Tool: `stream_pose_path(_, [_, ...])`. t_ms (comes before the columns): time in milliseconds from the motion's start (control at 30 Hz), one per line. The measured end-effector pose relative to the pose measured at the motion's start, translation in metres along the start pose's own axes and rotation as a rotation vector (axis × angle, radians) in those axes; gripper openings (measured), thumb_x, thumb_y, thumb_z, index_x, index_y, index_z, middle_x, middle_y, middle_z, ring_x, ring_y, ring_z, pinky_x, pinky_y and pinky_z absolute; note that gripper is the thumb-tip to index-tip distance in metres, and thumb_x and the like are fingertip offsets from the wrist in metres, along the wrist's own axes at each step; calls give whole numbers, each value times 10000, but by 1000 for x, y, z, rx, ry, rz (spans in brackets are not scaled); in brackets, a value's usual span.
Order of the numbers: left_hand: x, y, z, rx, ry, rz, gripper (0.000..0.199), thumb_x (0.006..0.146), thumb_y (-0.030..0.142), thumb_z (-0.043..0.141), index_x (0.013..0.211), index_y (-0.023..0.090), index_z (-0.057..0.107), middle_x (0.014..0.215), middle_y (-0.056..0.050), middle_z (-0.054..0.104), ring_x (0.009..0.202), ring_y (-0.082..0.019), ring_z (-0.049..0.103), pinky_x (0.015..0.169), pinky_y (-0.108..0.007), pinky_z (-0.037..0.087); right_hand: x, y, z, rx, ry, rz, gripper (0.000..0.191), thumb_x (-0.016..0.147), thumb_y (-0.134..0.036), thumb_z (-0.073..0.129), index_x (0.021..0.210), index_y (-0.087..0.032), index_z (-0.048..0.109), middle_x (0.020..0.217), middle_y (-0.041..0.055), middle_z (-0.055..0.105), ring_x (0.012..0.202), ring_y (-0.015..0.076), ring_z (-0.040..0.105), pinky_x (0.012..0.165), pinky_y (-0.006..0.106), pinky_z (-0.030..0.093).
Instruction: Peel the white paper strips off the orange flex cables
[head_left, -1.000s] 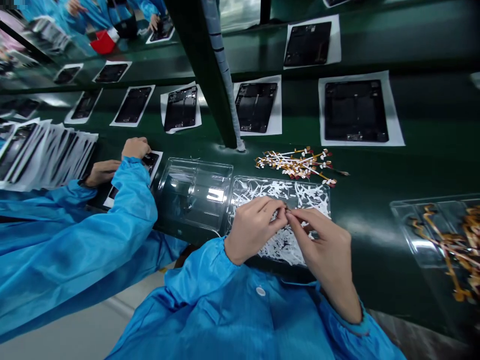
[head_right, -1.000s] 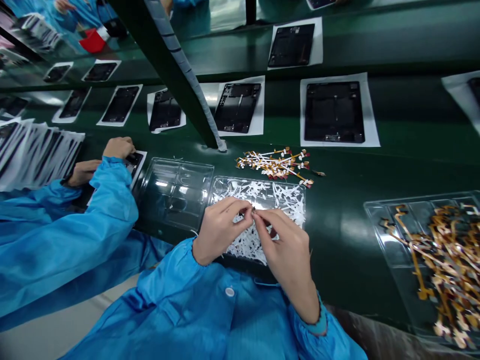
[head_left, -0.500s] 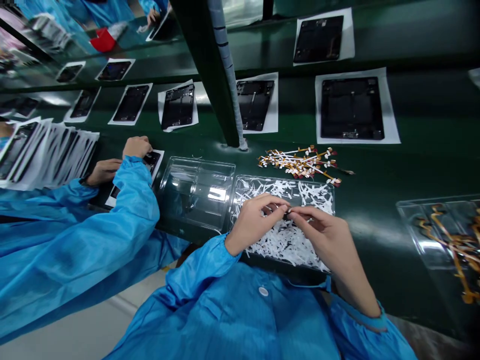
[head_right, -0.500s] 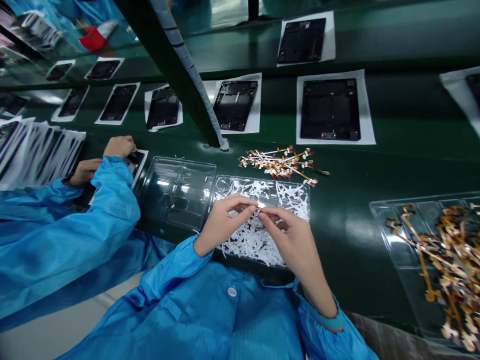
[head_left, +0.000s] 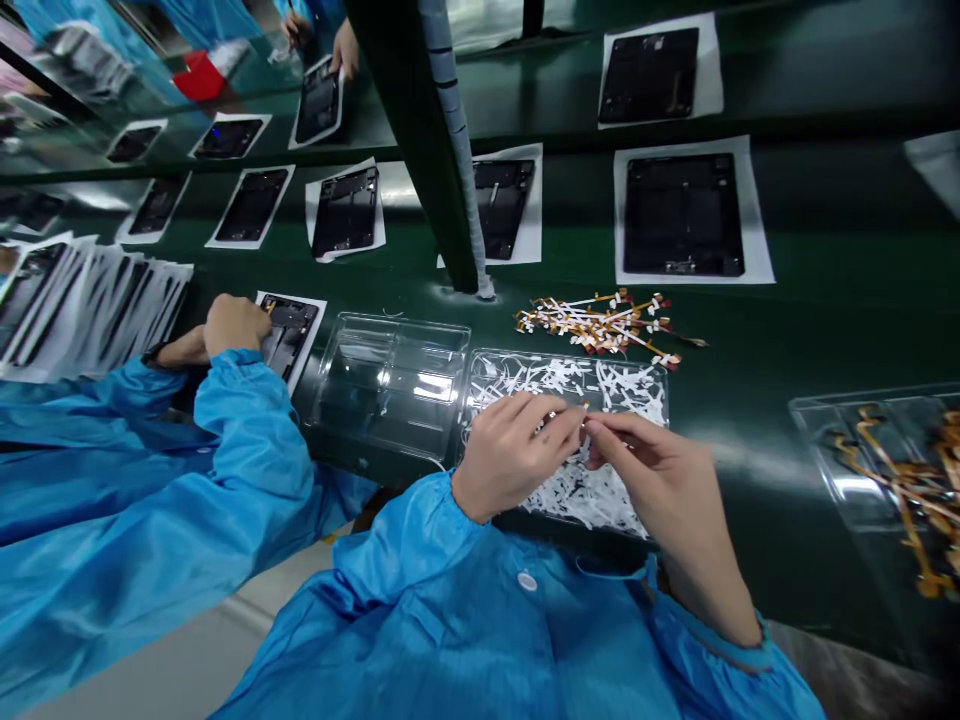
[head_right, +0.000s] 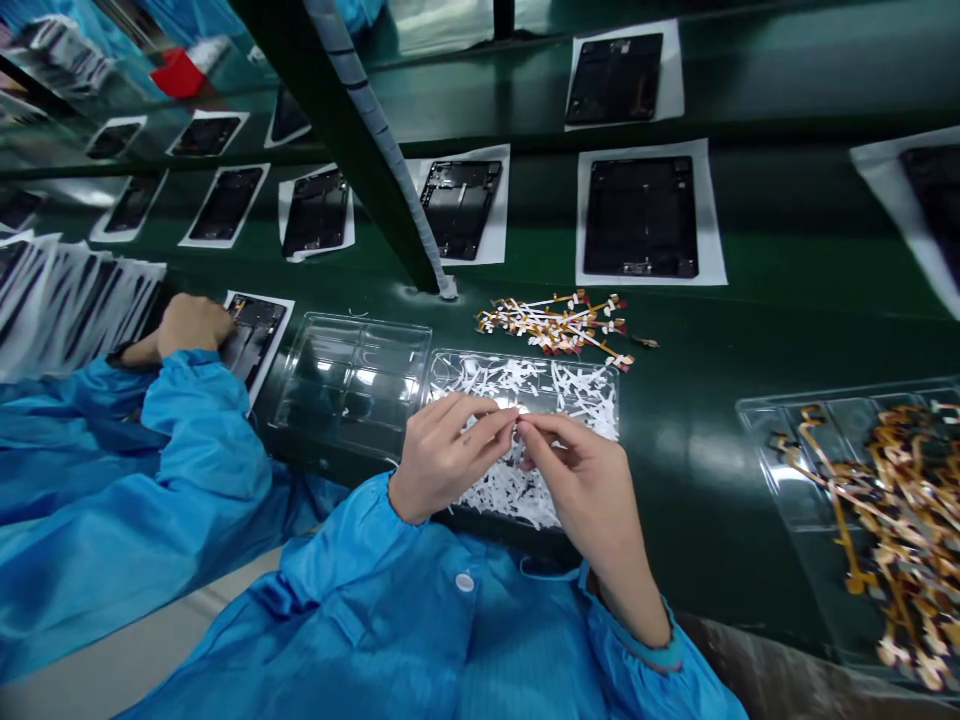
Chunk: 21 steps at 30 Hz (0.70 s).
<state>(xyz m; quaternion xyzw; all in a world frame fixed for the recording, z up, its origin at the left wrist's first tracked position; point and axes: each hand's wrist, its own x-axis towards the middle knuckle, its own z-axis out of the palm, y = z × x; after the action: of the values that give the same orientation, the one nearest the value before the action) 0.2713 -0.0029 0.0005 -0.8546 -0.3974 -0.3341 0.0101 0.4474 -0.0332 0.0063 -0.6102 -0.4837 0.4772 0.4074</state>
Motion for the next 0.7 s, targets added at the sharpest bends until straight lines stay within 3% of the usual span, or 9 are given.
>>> stream_pose_path(200, [-3, 0, 4, -7, -12, -65, 81, 972, 205, 635, 1032, 187, 687, 930, -27, 748, 830, -162, 704, 727, -295, 554, -2, 3, 5, -25, 3, -36, 255, 925, -439, 687, 1017, -223, 789, 720, 25, 712, 636, 170, 673, 593, 282, 564])
stream_pose_path(500, [-5, -4, 3, 17, -47, -51, 101, 969, 180, 614, 1041, 181, 686, 913, -28, 744, 808, -159, 693, 692, -289, 540, 0, 8, 10, -57, -32, -36, 252, 946, -441, 663, 1025, -223, 761, 741, 18, 707, 647, 169, 672, 598, 281, 537])
stream_pose_path(700, [-8, -12, 4, 10, -96, -142, 124, 969, 146, 558, 938, 165, 676, 878, -39, 712, 801, -164, 681, 654, -274, 514, -4, 14, -11, -262, -45, -54, 223, 970, -442, 619, 962, -235, 701, 886, 36, 719, 784, 183, 653, 690, 297, 499])
